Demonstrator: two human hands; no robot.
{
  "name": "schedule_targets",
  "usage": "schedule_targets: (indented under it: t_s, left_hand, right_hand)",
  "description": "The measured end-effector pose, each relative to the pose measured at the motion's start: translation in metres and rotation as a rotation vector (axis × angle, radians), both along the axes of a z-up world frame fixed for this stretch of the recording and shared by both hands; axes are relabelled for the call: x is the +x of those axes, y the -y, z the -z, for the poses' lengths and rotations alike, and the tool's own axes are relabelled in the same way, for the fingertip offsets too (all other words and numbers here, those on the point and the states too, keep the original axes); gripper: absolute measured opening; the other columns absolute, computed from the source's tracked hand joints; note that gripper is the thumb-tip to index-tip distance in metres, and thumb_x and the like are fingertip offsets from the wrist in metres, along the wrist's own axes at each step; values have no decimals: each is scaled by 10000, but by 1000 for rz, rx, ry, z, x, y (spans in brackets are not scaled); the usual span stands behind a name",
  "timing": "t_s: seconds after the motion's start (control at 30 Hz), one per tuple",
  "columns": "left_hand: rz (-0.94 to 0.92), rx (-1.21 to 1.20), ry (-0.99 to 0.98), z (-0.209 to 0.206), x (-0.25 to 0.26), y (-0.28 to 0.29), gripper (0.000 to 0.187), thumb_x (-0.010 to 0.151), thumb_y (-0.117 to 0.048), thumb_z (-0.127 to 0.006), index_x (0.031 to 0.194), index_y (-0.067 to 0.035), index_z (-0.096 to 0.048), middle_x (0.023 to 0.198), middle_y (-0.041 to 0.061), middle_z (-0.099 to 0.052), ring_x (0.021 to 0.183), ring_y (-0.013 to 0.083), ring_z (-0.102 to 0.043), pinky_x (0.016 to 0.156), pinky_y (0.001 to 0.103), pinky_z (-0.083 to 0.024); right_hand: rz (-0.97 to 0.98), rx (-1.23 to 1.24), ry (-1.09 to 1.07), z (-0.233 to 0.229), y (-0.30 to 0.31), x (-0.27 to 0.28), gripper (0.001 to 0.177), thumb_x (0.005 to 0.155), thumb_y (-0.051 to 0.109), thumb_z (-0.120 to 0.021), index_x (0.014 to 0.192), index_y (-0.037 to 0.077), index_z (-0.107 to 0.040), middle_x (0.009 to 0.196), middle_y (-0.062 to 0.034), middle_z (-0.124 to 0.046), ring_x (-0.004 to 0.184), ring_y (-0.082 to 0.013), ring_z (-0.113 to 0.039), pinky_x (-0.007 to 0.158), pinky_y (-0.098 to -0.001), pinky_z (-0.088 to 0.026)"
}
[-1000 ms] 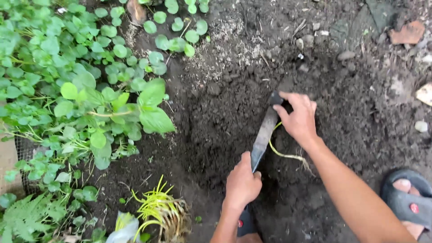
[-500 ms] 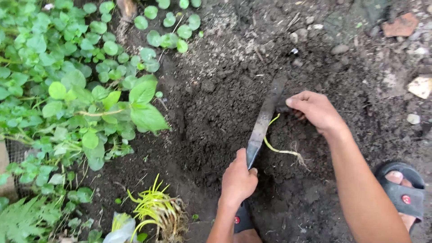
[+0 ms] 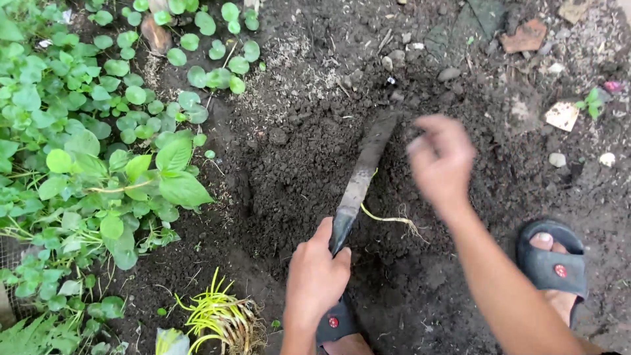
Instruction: The person uses a small hand trowel to dig holes in the soil and plants several small green seedlings one by one. They cover the roots with soil and pat the ground around each plant to secure it.
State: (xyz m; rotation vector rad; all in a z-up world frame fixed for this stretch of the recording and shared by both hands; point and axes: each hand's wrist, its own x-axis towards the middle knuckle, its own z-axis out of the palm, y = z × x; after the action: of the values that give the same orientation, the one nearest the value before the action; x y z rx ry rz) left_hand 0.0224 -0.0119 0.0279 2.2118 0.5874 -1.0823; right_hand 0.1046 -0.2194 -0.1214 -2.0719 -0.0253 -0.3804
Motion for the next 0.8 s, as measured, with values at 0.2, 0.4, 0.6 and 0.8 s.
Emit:
schedule_targets:
  t_s: [0.2, 0.4, 0.6, 0.8]
  left_hand:
    - [398, 183, 127, -35, -22, -9, 687, 870, -445, -641, 1507, -356, -400, 979, 151, -751, 925, 472, -686, 756, 626, -509]
    - [421, 92, 31, 3, 24, 44, 303, 939, -226, -557, 1222, -116, -554, 1001, 207, -732, 948, 480, -688, 796, 631, -520]
    - [203, -105, 172, 57, 21, 57, 562, 879, -174, -631, 1381, 71, -573, 1101, 408, -681, 1033, 634, -646, 818, 695, -514]
    - [246, 11, 378, 30, 5, 34, 508, 865, -62, -668, 1369, -7, -643, 1031, 353, -716, 920, 600, -697, 754, 638, -563]
  right_hand:
    - [-427, -129, 279, -9, -53, -61, 430, 841, 400, -838, 1095, 79, -707, 1165, -112, -713, 1231, -344, -629, 1183, -639, -288]
    - [-252, 5, 149, 66, -44, -60, 237, 1057, 184, -534, 931, 109, -720, 1008, -40, -730, 1153, -330, -638, 1112, -525, -365]
    - [-408, -331, -235, 57, -1, -46, 630, 705, -141, -515, 1177, 213, -737, 1298, -37, -716, 1387, -274, -537, 1243, -543, -278]
    - [-548, -284, -94, 94, -23, -44, 535, 717, -121, -411, 1128, 152, -618, 1253, -33, -694, 1334, -235, -578, 1252, -550, -247]
